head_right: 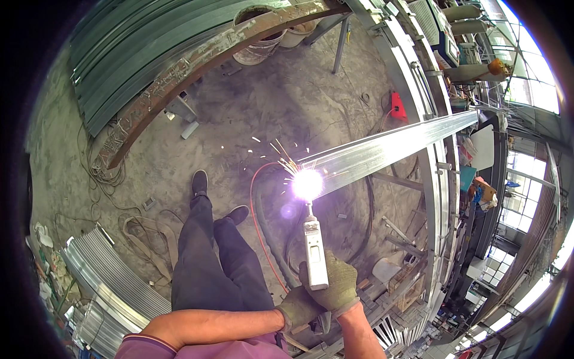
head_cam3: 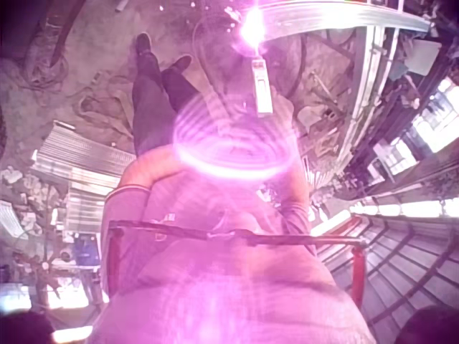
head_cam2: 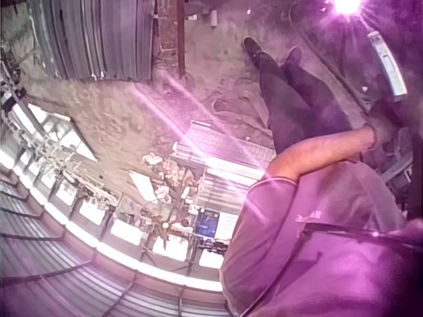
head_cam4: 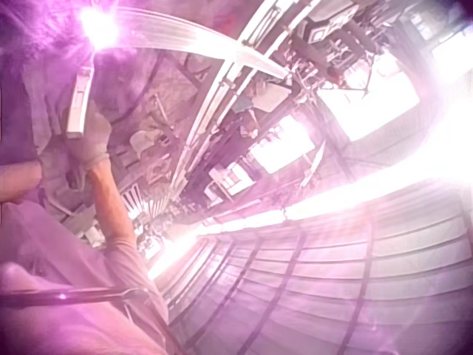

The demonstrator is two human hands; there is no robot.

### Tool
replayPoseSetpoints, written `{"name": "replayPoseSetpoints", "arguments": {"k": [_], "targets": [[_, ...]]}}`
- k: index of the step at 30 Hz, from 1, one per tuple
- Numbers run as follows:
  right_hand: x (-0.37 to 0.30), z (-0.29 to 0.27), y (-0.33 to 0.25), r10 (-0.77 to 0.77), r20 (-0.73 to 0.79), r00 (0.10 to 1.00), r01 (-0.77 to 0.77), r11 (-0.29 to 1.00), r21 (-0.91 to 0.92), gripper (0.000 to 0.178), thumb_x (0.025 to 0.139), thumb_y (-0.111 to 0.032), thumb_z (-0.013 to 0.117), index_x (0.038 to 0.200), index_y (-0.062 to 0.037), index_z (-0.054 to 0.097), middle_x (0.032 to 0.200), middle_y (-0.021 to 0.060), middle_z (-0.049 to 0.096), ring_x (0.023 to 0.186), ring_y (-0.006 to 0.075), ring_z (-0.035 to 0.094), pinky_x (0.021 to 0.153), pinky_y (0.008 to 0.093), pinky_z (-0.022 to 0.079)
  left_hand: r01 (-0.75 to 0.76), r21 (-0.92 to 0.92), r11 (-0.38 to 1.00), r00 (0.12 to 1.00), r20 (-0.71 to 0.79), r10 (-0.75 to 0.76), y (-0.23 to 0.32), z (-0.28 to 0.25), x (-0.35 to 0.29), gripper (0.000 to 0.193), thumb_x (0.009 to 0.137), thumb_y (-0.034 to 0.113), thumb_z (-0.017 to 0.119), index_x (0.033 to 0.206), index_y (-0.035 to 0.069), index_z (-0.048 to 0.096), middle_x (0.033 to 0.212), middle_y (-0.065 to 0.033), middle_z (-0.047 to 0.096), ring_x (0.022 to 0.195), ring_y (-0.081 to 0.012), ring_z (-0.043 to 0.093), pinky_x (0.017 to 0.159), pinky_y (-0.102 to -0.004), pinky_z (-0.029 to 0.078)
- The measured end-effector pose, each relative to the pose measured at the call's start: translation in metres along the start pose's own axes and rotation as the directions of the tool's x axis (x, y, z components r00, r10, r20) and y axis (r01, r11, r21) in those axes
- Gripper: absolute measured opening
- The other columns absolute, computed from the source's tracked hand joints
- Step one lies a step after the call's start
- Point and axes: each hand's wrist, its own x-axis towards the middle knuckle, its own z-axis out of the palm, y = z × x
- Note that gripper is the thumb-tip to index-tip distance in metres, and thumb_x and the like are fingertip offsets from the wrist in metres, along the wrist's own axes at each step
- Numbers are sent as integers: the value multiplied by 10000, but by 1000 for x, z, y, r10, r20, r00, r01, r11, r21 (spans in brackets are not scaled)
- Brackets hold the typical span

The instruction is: The person uses a handheld welding tool to join metal frame pieces on a workbench. They repeatedly position the frame, weld seams, and reposition the assembly to complete multiple joints.

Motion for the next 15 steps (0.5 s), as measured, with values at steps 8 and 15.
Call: {"name": "replayPoseSetpoints", "arguments": {"k": [8, 15], "targets": [[-2, 2, 1, -23, -19, 1000, 23, 1000, 16, 292, 923, -364, 769, 921, -84, 688, 779, 131, 680, 640, 365, 732, 567, 480, 577, 75, -67, 995, 997, 34, -73, 5, -5, -1, 342, 1074, 327, 537, 1219, 74, 717, 1108, -205, 787, 1070, -369, 764, 920, -464, 596], [-5, 2, 0, 6, -12, 1000, -6, 1000, 2, 295, 915, -357, 778, 902, -77, 687, 767, 134, 680, 639, 366, 733, 563, 481, 574, 46, -4, 999, 999, 20, -46, -1, 6, 1, 332, 1074, 329, 537, 1214, 87, 715, 1108, -190, 792, 1064, -364, 767, 911, -468, 602]]}}
